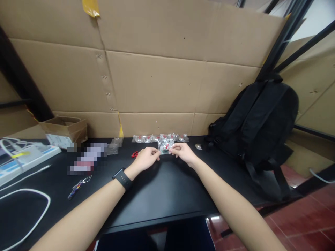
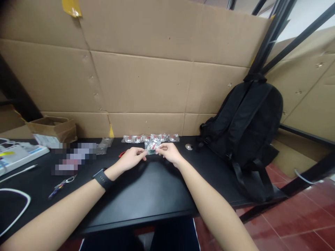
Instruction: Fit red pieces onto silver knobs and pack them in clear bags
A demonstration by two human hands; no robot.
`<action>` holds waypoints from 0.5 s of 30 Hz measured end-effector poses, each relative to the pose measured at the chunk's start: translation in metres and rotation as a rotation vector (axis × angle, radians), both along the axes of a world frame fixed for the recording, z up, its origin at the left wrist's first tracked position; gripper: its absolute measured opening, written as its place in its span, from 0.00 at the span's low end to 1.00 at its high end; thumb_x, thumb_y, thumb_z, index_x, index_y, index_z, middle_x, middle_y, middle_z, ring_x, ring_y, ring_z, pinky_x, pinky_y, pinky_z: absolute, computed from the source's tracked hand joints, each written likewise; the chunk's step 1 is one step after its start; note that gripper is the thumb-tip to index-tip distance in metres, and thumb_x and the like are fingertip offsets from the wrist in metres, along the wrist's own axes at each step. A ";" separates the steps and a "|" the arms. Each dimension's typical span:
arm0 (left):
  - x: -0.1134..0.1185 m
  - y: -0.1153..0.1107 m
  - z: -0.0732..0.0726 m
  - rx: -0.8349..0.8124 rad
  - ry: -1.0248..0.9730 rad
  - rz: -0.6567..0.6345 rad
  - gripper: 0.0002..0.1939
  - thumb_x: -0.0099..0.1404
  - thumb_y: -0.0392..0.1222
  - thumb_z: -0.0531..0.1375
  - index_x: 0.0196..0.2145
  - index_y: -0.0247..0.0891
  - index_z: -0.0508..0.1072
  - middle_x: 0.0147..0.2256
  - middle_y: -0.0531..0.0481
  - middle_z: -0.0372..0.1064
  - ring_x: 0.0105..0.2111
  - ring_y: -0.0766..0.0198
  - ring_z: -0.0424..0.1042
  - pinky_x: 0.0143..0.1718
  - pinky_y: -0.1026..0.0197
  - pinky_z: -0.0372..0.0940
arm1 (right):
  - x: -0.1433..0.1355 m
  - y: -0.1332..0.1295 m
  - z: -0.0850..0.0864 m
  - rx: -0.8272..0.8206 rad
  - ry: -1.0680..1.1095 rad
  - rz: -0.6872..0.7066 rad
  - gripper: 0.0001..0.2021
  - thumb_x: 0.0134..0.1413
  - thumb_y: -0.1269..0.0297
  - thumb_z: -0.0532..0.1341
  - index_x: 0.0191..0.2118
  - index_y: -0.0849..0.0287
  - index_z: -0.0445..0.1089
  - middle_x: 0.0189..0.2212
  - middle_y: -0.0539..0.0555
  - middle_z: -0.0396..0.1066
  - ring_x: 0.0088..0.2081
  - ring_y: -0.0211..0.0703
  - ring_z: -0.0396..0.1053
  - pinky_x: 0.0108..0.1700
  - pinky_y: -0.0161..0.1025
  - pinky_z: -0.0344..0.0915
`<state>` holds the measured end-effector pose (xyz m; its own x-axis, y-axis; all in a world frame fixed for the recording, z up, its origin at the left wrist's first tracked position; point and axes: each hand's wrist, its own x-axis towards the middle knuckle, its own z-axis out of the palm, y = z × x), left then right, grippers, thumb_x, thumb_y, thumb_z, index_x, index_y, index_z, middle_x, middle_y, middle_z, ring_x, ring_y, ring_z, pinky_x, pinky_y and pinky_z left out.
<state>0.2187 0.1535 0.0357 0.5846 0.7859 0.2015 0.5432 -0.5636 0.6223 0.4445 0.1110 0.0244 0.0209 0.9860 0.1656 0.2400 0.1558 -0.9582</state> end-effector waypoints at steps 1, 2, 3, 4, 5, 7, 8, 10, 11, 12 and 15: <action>0.000 -0.001 0.001 0.040 0.038 0.032 0.16 0.69 0.51 0.53 0.35 0.42 0.78 0.34 0.51 0.80 0.35 0.56 0.78 0.38 0.58 0.63 | 0.006 0.003 0.001 -0.002 0.015 -0.031 0.17 0.46 0.52 0.71 0.31 0.63 0.75 0.28 0.55 0.77 0.27 0.37 0.69 0.27 0.32 0.61; -0.001 -0.002 0.002 0.086 0.072 0.062 0.15 0.69 0.50 0.54 0.37 0.43 0.79 0.35 0.51 0.81 0.38 0.55 0.78 0.40 0.57 0.63 | 0.014 0.006 0.002 -0.004 0.021 -0.077 0.16 0.45 0.53 0.72 0.31 0.63 0.75 0.27 0.55 0.76 0.27 0.37 0.69 0.27 0.32 0.62; -0.001 -0.003 0.002 0.129 0.102 0.082 0.14 0.68 0.49 0.55 0.39 0.44 0.79 0.36 0.50 0.81 0.40 0.53 0.78 0.42 0.55 0.63 | 0.023 0.010 0.004 -0.014 0.021 -0.139 0.15 0.45 0.55 0.72 0.31 0.63 0.75 0.27 0.55 0.76 0.27 0.37 0.69 0.26 0.31 0.62; -0.002 -0.003 0.002 0.164 0.125 0.092 0.13 0.67 0.48 0.55 0.41 0.44 0.78 0.36 0.50 0.81 0.41 0.53 0.77 0.44 0.54 0.62 | 0.033 0.015 0.007 -0.039 0.007 -0.213 0.13 0.45 0.58 0.72 0.31 0.63 0.75 0.27 0.55 0.76 0.27 0.36 0.68 0.25 0.31 0.61; -0.002 -0.004 0.002 0.186 0.144 0.092 0.13 0.67 0.47 0.55 0.43 0.45 0.78 0.36 0.50 0.81 0.41 0.52 0.77 0.45 0.53 0.61 | 0.044 0.020 0.010 -0.078 -0.015 -0.282 0.12 0.46 0.59 0.72 0.30 0.63 0.75 0.27 0.55 0.76 0.26 0.35 0.68 0.24 0.30 0.61; -0.002 -0.007 0.001 0.213 0.169 0.068 0.12 0.66 0.45 0.56 0.43 0.45 0.77 0.34 0.50 0.80 0.41 0.52 0.76 0.47 0.51 0.60 | 0.064 0.033 0.015 -0.122 -0.034 -0.344 0.10 0.47 0.62 0.71 0.28 0.63 0.74 0.27 0.55 0.76 0.24 0.32 0.65 0.22 0.28 0.59; -0.001 -0.009 0.001 0.225 0.178 0.048 0.12 0.66 0.44 0.56 0.42 0.44 0.77 0.33 0.50 0.80 0.41 0.52 0.76 0.47 0.50 0.59 | 0.073 0.039 0.018 -0.148 -0.045 -0.356 0.09 0.47 0.63 0.71 0.27 0.63 0.73 0.27 0.56 0.76 0.23 0.32 0.65 0.21 0.28 0.58; -0.001 -0.013 0.001 0.248 0.190 0.010 0.11 0.66 0.43 0.56 0.39 0.44 0.78 0.32 0.50 0.80 0.40 0.52 0.75 0.47 0.50 0.58 | 0.087 0.053 0.022 -0.212 -0.073 -0.360 0.10 0.46 0.66 0.72 0.24 0.63 0.73 0.24 0.56 0.75 0.22 0.31 0.63 0.19 0.27 0.56; 0.000 -0.016 0.002 0.263 0.193 -0.003 0.10 0.66 0.42 0.56 0.38 0.44 0.78 0.32 0.50 0.80 0.40 0.52 0.75 0.46 0.49 0.58 | 0.091 0.060 0.023 -0.244 -0.088 -0.356 0.10 0.45 0.66 0.72 0.24 0.63 0.73 0.24 0.56 0.75 0.21 0.31 0.63 0.19 0.27 0.55; 0.000 -0.018 0.002 0.279 0.193 -0.011 0.10 0.66 0.42 0.56 0.36 0.44 0.78 0.32 0.49 0.79 0.40 0.52 0.74 0.45 0.49 0.58 | 0.093 0.067 0.024 -0.272 -0.103 -0.349 0.10 0.45 0.67 0.73 0.23 0.64 0.73 0.24 0.57 0.75 0.21 0.31 0.63 0.19 0.27 0.56; 0.001 -0.021 0.003 0.329 0.189 -0.016 0.10 0.66 0.41 0.56 0.33 0.43 0.78 0.33 0.48 0.79 0.40 0.52 0.73 0.44 0.50 0.57 | 0.095 0.084 0.026 -0.327 -0.146 -0.323 0.08 0.46 0.67 0.72 0.24 0.64 0.74 0.25 0.57 0.77 0.21 0.30 0.63 0.19 0.26 0.56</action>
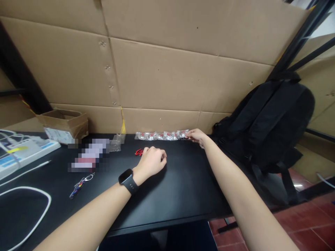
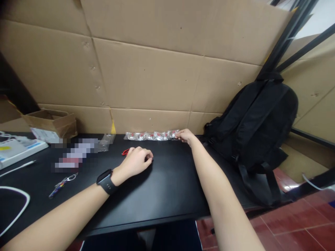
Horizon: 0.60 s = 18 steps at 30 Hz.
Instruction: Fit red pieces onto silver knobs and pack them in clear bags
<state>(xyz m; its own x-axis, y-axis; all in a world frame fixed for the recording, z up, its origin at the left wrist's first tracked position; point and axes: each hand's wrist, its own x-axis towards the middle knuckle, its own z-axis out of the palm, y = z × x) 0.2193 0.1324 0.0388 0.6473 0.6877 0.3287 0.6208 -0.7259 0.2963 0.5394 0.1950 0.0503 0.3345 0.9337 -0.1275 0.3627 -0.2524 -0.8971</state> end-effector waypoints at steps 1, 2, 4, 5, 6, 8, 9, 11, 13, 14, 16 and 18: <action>0.000 0.000 0.000 0.011 0.000 -0.002 0.10 0.66 0.41 0.56 0.33 0.43 0.78 0.33 0.47 0.78 0.40 0.52 0.72 0.43 0.50 0.57 | 0.000 0.005 0.000 -0.015 -0.012 0.009 0.08 0.47 0.68 0.72 0.25 0.64 0.74 0.26 0.57 0.77 0.20 0.30 0.63 0.18 0.27 0.56; 0.000 0.000 0.001 0.019 -0.001 -0.001 0.10 0.66 0.40 0.56 0.33 0.43 0.78 0.33 0.47 0.78 0.40 0.52 0.72 0.43 0.50 0.57 | -0.001 0.009 0.000 -0.027 -0.026 0.019 0.07 0.47 0.68 0.71 0.25 0.64 0.75 0.26 0.57 0.77 0.20 0.30 0.62 0.18 0.27 0.56; 0.000 0.000 0.001 0.032 -0.003 0.002 0.10 0.66 0.40 0.56 0.32 0.43 0.78 0.33 0.47 0.78 0.40 0.52 0.71 0.43 0.50 0.57 | -0.001 0.015 0.000 -0.046 -0.063 0.032 0.07 0.47 0.68 0.71 0.26 0.64 0.75 0.25 0.57 0.77 0.19 0.30 0.62 0.17 0.27 0.55; 0.000 0.000 0.001 0.035 -0.005 0.003 0.10 0.66 0.40 0.56 0.33 0.43 0.78 0.33 0.47 0.77 0.40 0.52 0.71 0.43 0.50 0.57 | 0.000 0.017 -0.001 -0.052 -0.087 0.037 0.07 0.47 0.67 0.71 0.26 0.64 0.74 0.25 0.57 0.77 0.18 0.29 0.61 0.17 0.28 0.54; 0.000 0.000 0.001 0.035 -0.006 0.002 0.10 0.66 0.40 0.56 0.33 0.43 0.78 0.33 0.47 0.77 0.40 0.52 0.71 0.43 0.50 0.57 | 0.001 0.019 -0.002 -0.057 -0.115 0.039 0.08 0.47 0.67 0.72 0.26 0.64 0.74 0.24 0.56 0.77 0.18 0.29 0.60 0.17 0.28 0.54; 0.000 -0.001 0.001 0.031 -0.006 0.000 0.09 0.66 0.40 0.57 0.32 0.42 0.77 0.34 0.46 0.77 0.40 0.52 0.71 0.43 0.49 0.57 | 0.002 0.022 -0.004 -0.065 -0.181 0.032 0.08 0.46 0.67 0.72 0.28 0.64 0.73 0.22 0.54 0.76 0.16 0.30 0.59 0.16 0.29 0.52; 0.000 -0.001 0.001 0.029 -0.007 -0.002 0.09 0.66 0.40 0.57 0.32 0.42 0.78 0.34 0.46 0.77 0.41 0.52 0.71 0.43 0.50 0.57 | 0.002 0.024 -0.005 -0.070 -0.218 0.022 0.09 0.46 0.67 0.72 0.30 0.63 0.73 0.20 0.53 0.75 0.15 0.30 0.59 0.15 0.29 0.51; 0.000 -0.002 0.001 0.026 -0.012 -0.006 0.10 0.66 0.40 0.56 0.32 0.42 0.78 0.34 0.46 0.77 0.41 0.53 0.70 0.44 0.50 0.56 | 0.003 0.025 -0.007 -0.081 -0.294 -0.008 0.13 0.44 0.68 0.73 0.36 0.62 0.72 0.18 0.50 0.74 0.15 0.31 0.60 0.15 0.28 0.49; -0.001 -0.003 0.002 0.024 -0.018 -0.013 0.10 0.66 0.40 0.56 0.32 0.41 0.78 0.34 0.47 0.77 0.40 0.54 0.70 0.44 0.51 0.56 | 0.001 0.024 -0.008 -0.089 -0.365 -0.039 0.19 0.42 0.68 0.74 0.41 0.61 0.70 0.18 0.49 0.73 0.15 0.32 0.61 0.16 0.28 0.51; -0.001 -0.004 0.002 0.022 -0.020 -0.016 0.11 0.66 0.40 0.56 0.32 0.41 0.78 0.33 0.47 0.77 0.40 0.54 0.70 0.44 0.51 0.56 | 0.001 0.023 -0.008 -0.090 -0.396 -0.051 0.22 0.41 0.68 0.75 0.43 0.60 0.69 0.18 0.48 0.73 0.15 0.32 0.62 0.16 0.28 0.52; -0.001 -0.004 0.001 0.019 -0.018 -0.018 0.11 0.66 0.40 0.56 0.31 0.41 0.78 0.33 0.47 0.77 0.40 0.54 0.70 0.44 0.51 0.56 | -0.001 0.020 -0.007 -0.088 -0.447 -0.066 0.24 0.41 0.68 0.74 0.45 0.60 0.68 0.18 0.48 0.74 0.15 0.33 0.64 0.17 0.28 0.55; 0.000 -0.004 -0.001 0.023 -0.016 -0.018 0.11 0.66 0.40 0.56 0.31 0.42 0.78 0.32 0.47 0.77 0.40 0.54 0.70 0.44 0.52 0.56 | -0.004 0.016 -0.006 -0.078 -0.486 -0.070 0.25 0.42 0.69 0.74 0.46 0.60 0.66 0.18 0.48 0.74 0.15 0.34 0.65 0.18 0.28 0.56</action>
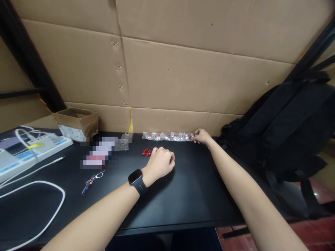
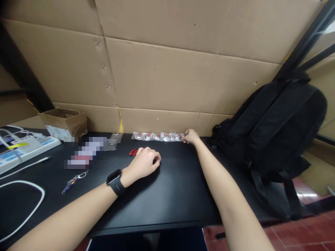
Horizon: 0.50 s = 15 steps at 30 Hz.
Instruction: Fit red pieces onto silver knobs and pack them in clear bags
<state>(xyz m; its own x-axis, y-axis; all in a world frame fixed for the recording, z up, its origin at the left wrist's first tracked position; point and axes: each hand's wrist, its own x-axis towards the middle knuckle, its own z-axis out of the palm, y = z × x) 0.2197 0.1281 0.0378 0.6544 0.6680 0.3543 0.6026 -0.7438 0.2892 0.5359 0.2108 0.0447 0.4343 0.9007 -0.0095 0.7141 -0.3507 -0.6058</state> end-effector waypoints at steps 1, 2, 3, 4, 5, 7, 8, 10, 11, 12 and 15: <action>0.001 0.000 -0.001 0.005 0.001 0.000 0.11 0.66 0.40 0.56 0.31 0.42 0.78 0.32 0.48 0.77 0.40 0.54 0.70 0.44 0.52 0.57 | -0.001 -0.003 0.001 0.006 -0.016 0.002 0.24 0.42 0.69 0.73 0.46 0.60 0.66 0.18 0.48 0.74 0.15 0.34 0.65 0.18 0.29 0.57; 0.001 0.002 -0.001 0.012 0.001 0.001 0.10 0.66 0.40 0.56 0.31 0.42 0.78 0.32 0.48 0.77 0.39 0.54 0.71 0.44 0.52 0.57 | -0.003 -0.005 0.001 0.014 -0.030 0.006 0.24 0.42 0.69 0.73 0.46 0.59 0.66 0.18 0.48 0.73 0.15 0.34 0.65 0.18 0.29 0.57; 0.001 0.004 0.000 0.025 0.002 0.004 0.10 0.66 0.40 0.56 0.32 0.42 0.78 0.32 0.48 0.77 0.39 0.54 0.71 0.44 0.52 0.58 | -0.004 -0.009 0.002 0.023 -0.043 0.012 0.23 0.43 0.69 0.72 0.46 0.59 0.66 0.18 0.48 0.73 0.15 0.34 0.65 0.18 0.29 0.58; 0.000 0.008 0.003 0.043 0.004 0.008 0.10 0.66 0.40 0.56 0.33 0.43 0.78 0.32 0.48 0.77 0.40 0.54 0.72 0.44 0.52 0.59 | -0.006 -0.012 0.002 0.033 -0.054 0.020 0.22 0.44 0.68 0.72 0.45 0.59 0.66 0.18 0.48 0.73 0.15 0.34 0.65 0.19 0.29 0.58; -0.004 0.014 0.006 0.067 0.007 0.018 0.10 0.66 0.39 0.56 0.34 0.43 0.78 0.33 0.48 0.77 0.40 0.54 0.72 0.44 0.53 0.60 | -0.008 -0.016 0.003 0.042 -0.064 0.030 0.20 0.45 0.68 0.71 0.44 0.59 0.66 0.18 0.47 0.73 0.15 0.34 0.65 0.19 0.29 0.59; -0.021 0.033 0.017 0.137 0.015 0.072 0.12 0.65 0.37 0.55 0.40 0.43 0.78 0.37 0.47 0.78 0.41 0.54 0.74 0.45 0.54 0.62 | -0.011 -0.024 0.003 0.056 -0.079 0.051 0.17 0.47 0.67 0.70 0.43 0.58 0.66 0.17 0.47 0.73 0.15 0.34 0.66 0.20 0.29 0.60; -0.035 0.045 0.023 0.179 0.018 0.133 0.14 0.64 0.35 0.55 0.43 0.42 0.77 0.39 0.46 0.78 0.42 0.54 0.74 0.46 0.54 0.63 | -0.013 -0.029 0.004 0.063 -0.088 0.061 0.16 0.48 0.67 0.69 0.43 0.58 0.66 0.17 0.47 0.73 0.14 0.35 0.66 0.20 0.30 0.60; -0.073 0.073 0.035 0.242 0.015 0.324 0.18 0.62 0.34 0.55 0.49 0.41 0.75 0.46 0.43 0.77 0.46 0.52 0.74 0.47 0.55 0.64 | -0.015 -0.038 0.005 0.089 -0.108 0.083 0.15 0.49 0.66 0.68 0.43 0.58 0.67 0.17 0.47 0.73 0.14 0.35 0.66 0.20 0.30 0.61; -0.094 0.086 0.039 0.233 0.022 0.412 0.21 0.61 0.33 0.56 0.51 0.41 0.74 0.49 0.43 0.76 0.48 0.52 0.74 0.47 0.55 0.65 | -0.015 -0.043 0.005 0.108 -0.116 0.096 0.15 0.50 0.66 0.68 0.43 0.58 0.67 0.17 0.48 0.73 0.14 0.36 0.66 0.20 0.31 0.61; -0.115 0.097 0.041 0.205 0.031 0.504 0.22 0.59 0.34 0.58 0.52 0.41 0.73 0.50 0.43 0.75 0.49 0.51 0.74 0.47 0.55 0.66 | -0.015 -0.049 0.005 0.130 -0.118 0.109 0.15 0.50 0.65 0.68 0.44 0.57 0.67 0.18 0.48 0.73 0.14 0.36 0.66 0.20 0.31 0.61; -0.161 0.121 0.039 0.018 0.100 0.604 0.21 0.59 0.45 0.62 0.50 0.42 0.75 0.49 0.45 0.77 0.50 0.48 0.74 0.48 0.55 0.67 | -0.009 -0.064 0.003 0.202 -0.071 0.127 0.14 0.52 0.63 0.66 0.45 0.57 0.68 0.19 0.49 0.74 0.14 0.36 0.66 0.21 0.31 0.62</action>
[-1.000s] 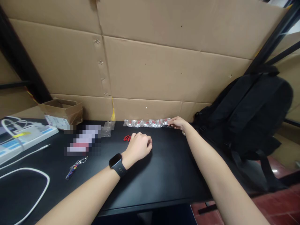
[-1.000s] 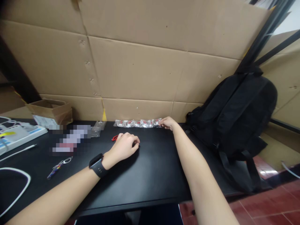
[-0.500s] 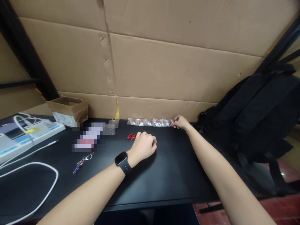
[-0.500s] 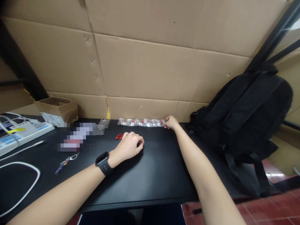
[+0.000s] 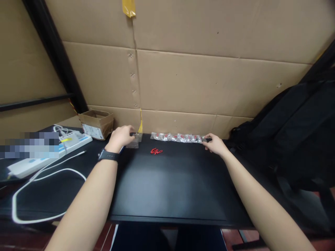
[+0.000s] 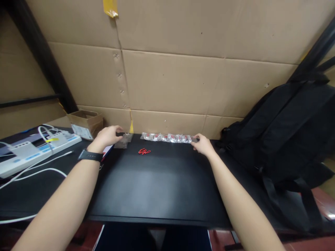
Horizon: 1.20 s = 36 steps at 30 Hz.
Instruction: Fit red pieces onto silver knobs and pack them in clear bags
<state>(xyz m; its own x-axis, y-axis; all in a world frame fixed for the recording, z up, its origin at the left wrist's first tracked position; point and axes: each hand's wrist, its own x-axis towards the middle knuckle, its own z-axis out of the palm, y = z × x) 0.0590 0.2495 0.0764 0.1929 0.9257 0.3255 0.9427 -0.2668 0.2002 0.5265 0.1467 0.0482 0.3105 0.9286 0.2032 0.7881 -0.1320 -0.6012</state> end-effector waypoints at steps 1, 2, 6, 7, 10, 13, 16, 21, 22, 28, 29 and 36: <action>-0.006 0.004 -0.003 -0.088 -0.009 -0.001 0.21 0.59 0.50 0.62 0.49 0.43 0.75 0.48 0.45 0.78 0.48 0.48 0.75 0.46 0.55 0.67 | 0.003 -0.005 -0.001 0.020 0.028 -0.003 0.14 0.52 0.62 0.65 0.45 0.57 0.68 0.19 0.49 0.75 0.14 0.36 0.66 0.21 0.31 0.61; -0.008 0.006 -0.006 -0.149 -0.026 0.007 0.22 0.60 0.56 0.60 0.47 0.42 0.76 0.46 0.44 0.78 0.47 0.47 0.76 0.45 0.55 0.68 | 0.007 -0.009 -0.003 0.040 0.052 -0.009 0.14 0.52 0.62 0.65 0.45 0.57 0.68 0.20 0.49 0.75 0.14 0.36 0.66 0.20 0.31 0.61; 0.012 0.004 -0.016 -0.213 -0.081 0.147 0.34 0.63 0.68 0.51 0.50 0.36 0.72 0.47 0.32 0.76 0.47 0.39 0.76 0.41 0.50 0.69 | 0.023 -0.022 -0.008 0.097 0.097 -0.038 0.16 0.51 0.60 0.65 0.45 0.58 0.68 0.20 0.50 0.75 0.14 0.36 0.65 0.20 0.31 0.61; 0.018 0.002 -0.018 -0.210 -0.071 0.175 0.33 0.63 0.66 0.53 0.52 0.36 0.70 0.48 0.30 0.75 0.47 0.37 0.75 0.41 0.49 0.69 | 0.027 -0.023 -0.009 0.112 0.106 -0.045 0.16 0.51 0.60 0.65 0.45 0.58 0.69 0.20 0.50 0.75 0.14 0.36 0.65 0.20 0.32 0.61; 0.028 -0.004 -0.020 -0.167 -0.035 0.213 0.27 0.61 0.53 0.59 0.54 0.39 0.67 0.48 0.31 0.75 0.47 0.36 0.75 0.40 0.48 0.69 | 0.035 -0.025 -0.010 0.145 0.144 -0.058 0.17 0.51 0.59 0.65 0.46 0.59 0.69 0.20 0.51 0.75 0.14 0.36 0.65 0.20 0.32 0.61; 0.030 -0.007 -0.021 -0.046 -0.074 0.252 0.23 0.63 0.44 0.56 0.56 0.41 0.65 0.45 0.33 0.76 0.44 0.39 0.77 0.39 0.49 0.69 | 0.039 -0.025 -0.009 0.153 0.159 -0.051 0.17 0.50 0.59 0.66 0.45 0.60 0.69 0.20 0.51 0.75 0.15 0.36 0.65 0.20 0.32 0.62; 0.032 -0.004 -0.025 0.087 -0.147 0.250 0.22 0.66 0.42 0.53 0.58 0.41 0.63 0.42 0.35 0.77 0.43 0.42 0.77 0.41 0.50 0.68 | 0.040 -0.026 -0.008 0.150 0.151 -0.038 0.17 0.49 0.60 0.66 0.45 0.59 0.69 0.20 0.51 0.75 0.15 0.36 0.66 0.21 0.32 0.62; 0.044 0.011 -0.037 0.021 -0.338 0.130 0.22 0.72 0.53 0.46 0.56 0.40 0.65 0.45 0.36 0.77 0.49 0.42 0.75 0.49 0.48 0.67 | 0.035 -0.028 -0.006 0.124 0.122 -0.030 0.15 0.50 0.62 0.64 0.44 0.58 0.69 0.20 0.50 0.75 0.15 0.36 0.66 0.22 0.32 0.62; 0.046 0.014 -0.039 -0.026 -0.381 0.108 0.25 0.73 0.56 0.43 0.55 0.40 0.66 0.46 0.36 0.77 0.50 0.42 0.75 0.50 0.48 0.66 | 0.035 -0.028 -0.005 0.119 0.116 -0.029 0.14 0.50 0.62 0.64 0.44 0.57 0.69 0.20 0.50 0.75 0.15 0.36 0.66 0.22 0.32 0.62; 0.045 0.017 -0.047 -0.125 -0.446 0.059 0.33 0.73 0.62 0.36 0.58 0.38 0.65 0.53 0.35 0.73 0.55 0.43 0.72 0.53 0.47 0.65 | 0.045 -0.034 0.002 0.113 -0.070 -0.060 0.12 0.52 0.64 0.63 0.43 0.56 0.72 0.25 0.50 0.77 0.25 0.40 0.74 0.33 0.35 0.68; 0.045 0.016 -0.047 -0.119 -0.460 0.039 0.32 0.73 0.62 0.36 0.58 0.38 0.64 0.55 0.35 0.72 0.56 0.45 0.71 0.54 0.48 0.64 | 0.049 -0.035 0.003 0.104 -0.133 -0.060 0.12 0.50 0.65 0.64 0.43 0.56 0.73 0.28 0.52 0.78 0.29 0.42 0.76 0.36 0.36 0.69; 0.053 0.004 -0.038 0.238 -0.455 -0.031 0.23 0.73 0.53 0.45 0.57 0.38 0.65 0.64 0.37 0.60 0.65 0.51 0.58 0.63 0.48 0.55 | 0.071 -0.040 -0.006 -0.020 -0.222 0.139 0.26 0.51 0.68 0.66 0.57 0.58 0.71 0.56 0.61 0.72 0.49 0.50 0.75 0.50 0.41 0.71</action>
<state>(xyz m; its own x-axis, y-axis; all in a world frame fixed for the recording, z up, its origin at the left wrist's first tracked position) 0.1121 0.2533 0.0382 0.0083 0.8116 0.5841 0.7651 -0.3813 0.5189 0.5976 0.1068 0.0421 0.1300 0.9637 0.2333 0.9117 -0.0237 -0.4101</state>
